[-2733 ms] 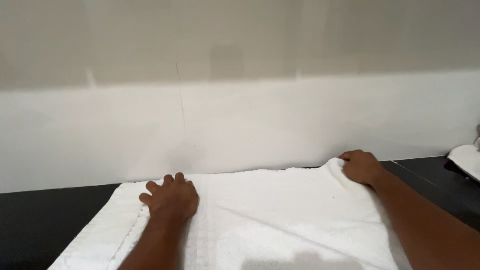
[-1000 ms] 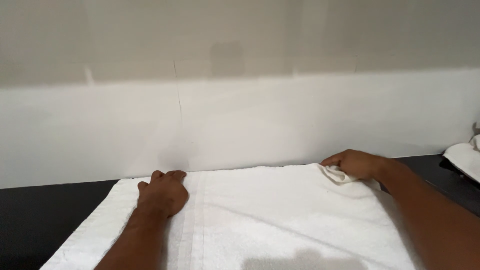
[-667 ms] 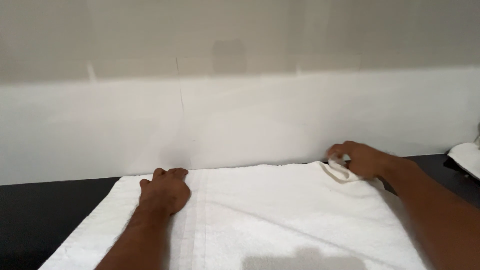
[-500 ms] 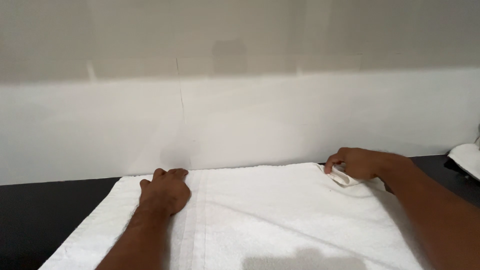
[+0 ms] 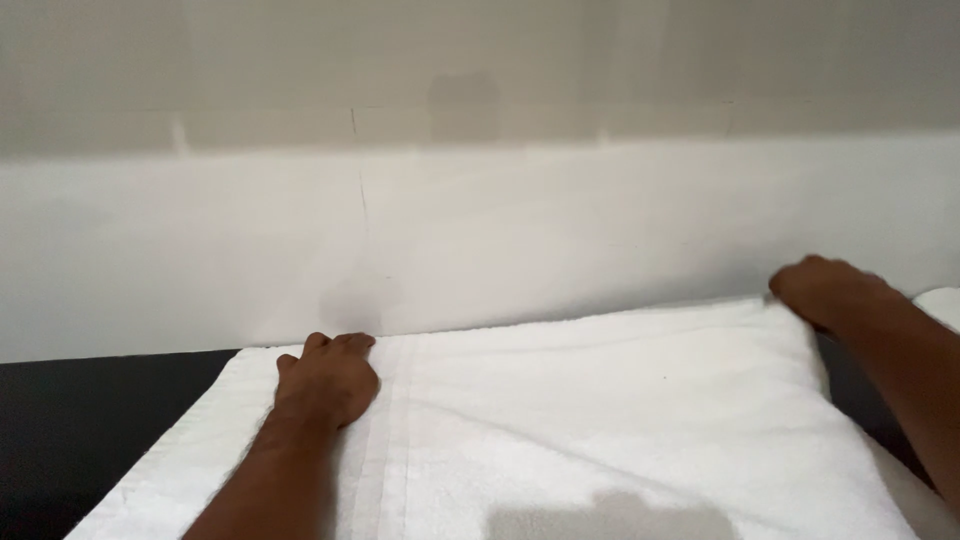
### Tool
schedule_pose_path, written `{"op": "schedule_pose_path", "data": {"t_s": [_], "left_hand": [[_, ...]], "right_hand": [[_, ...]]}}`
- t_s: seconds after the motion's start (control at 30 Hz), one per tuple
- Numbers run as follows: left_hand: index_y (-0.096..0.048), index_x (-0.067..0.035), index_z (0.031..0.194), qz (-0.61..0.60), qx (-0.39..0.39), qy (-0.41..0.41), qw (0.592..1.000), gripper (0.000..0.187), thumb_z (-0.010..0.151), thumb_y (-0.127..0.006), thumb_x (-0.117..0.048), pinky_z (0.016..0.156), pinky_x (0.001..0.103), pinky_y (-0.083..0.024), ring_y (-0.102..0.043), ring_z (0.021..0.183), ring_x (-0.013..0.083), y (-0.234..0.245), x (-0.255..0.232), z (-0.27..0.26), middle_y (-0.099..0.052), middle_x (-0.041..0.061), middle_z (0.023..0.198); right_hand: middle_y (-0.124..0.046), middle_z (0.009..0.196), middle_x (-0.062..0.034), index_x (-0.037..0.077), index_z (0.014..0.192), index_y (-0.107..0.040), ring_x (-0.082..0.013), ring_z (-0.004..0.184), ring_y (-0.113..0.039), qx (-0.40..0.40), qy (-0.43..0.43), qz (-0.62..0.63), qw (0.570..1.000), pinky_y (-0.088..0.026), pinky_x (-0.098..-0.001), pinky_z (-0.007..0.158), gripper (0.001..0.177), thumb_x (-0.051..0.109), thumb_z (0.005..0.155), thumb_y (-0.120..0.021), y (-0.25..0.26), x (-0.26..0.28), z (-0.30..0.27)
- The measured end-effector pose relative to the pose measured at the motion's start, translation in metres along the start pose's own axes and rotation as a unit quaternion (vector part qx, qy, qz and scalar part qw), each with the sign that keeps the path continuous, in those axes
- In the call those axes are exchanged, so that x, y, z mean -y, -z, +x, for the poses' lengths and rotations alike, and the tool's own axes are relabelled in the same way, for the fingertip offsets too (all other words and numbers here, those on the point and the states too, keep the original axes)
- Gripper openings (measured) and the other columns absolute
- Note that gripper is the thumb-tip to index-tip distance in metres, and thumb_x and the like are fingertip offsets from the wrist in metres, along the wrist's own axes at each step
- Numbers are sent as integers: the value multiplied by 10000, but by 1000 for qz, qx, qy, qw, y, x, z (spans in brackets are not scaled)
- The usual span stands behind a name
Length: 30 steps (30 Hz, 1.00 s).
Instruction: Folding a white towel on a countertop.
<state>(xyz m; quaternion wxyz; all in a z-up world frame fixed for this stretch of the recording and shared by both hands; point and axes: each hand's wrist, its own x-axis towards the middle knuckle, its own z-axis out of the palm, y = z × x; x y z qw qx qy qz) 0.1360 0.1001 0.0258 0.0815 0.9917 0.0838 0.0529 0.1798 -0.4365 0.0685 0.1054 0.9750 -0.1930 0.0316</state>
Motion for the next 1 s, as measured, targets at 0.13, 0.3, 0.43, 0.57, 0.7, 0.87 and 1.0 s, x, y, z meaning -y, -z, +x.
{"op": "schedule_pose_path", "data": {"t_s": [0.13, 0.3, 0.43, 0.57, 0.7, 0.87, 1.0], "left_hand": [[-470, -271, 1540, -2, -1, 2, 1000, 631, 937, -398, -96, 1177, 450, -338, -409, 1426, 164, -1, 0, -1, -529, -51, 1533], [-469, -265, 1529, -16, -11, -2, 1000, 658, 906, -402, -68, 1193, 455, -321, -394, 1439, 156, -1, 2, 0, -507, -78, 1551], [-462, -267, 1533, -13, -7, -1, 1000, 651, 914, -396, -78, 1193, 456, -319, -381, 1449, 157, 0, 0, 0, -493, -70, 1560], [-457, -277, 1540, -14, 1, 11, 1000, 641, 932, -386, -90, 1201, 455, -321, -378, 1456, 165, 2, -2, -3, -495, -71, 1564], [-454, -264, 1539, -6, 0, 4, 1000, 640, 926, -399, -90, 1199, 463, -316, -368, 1466, 150, 1, -1, -1, -485, -81, 1575], [-454, -274, 1545, -13, 6, 13, 1000, 650, 924, -404, -90, 1201, 456, -312, -371, 1466, 151, 1, -1, 0, -500, -71, 1567], [-440, -279, 1552, -8, 7, 12, 1000, 661, 919, -406, -91, 1192, 452, -322, -372, 1462, 155, -1, 0, 3, -490, -65, 1570]], "right_hand": [[-698, 1256, -90, 188, 1266, -730, -254, 1082, -679, 88, 70, 136, 984, -567, -434, 974, 319, 255, 1017, -543, -43, -29, 47], [-656, 959, -133, 115, 1244, -664, -257, 820, -543, 254, 1, 359, 898, -535, -456, 796, 427, -40, 855, -581, -23, -37, 34], [-722, 920, -106, 64, 1187, -720, -253, 830, -642, 243, 53, 276, 928, -570, -442, 820, 357, 0, 838, -685, -33, -36, 40], [-797, 1100, -60, 180, 1180, -793, -240, 1011, -762, 35, 93, 39, 994, -593, -416, 976, 268, 170, 957, -645, -46, -27, 44], [-714, 1279, -94, 189, 1272, -728, -290, 1145, -690, -96, 84, 42, 991, -556, -431, 1029, 335, 187, 971, -582, -89, -37, 106], [-687, 1123, -161, 65, 1223, -681, -307, 960, -649, 40, 1, 289, 956, -539, -456, 891, 337, 283, 1018, -526, -25, -8, 16], [-673, 967, -232, -64, 1173, -651, -329, 775, -615, 171, -77, 513, 837, -527, -484, 753, 487, 372, 1065, -462, -16, -14, 13]]}}
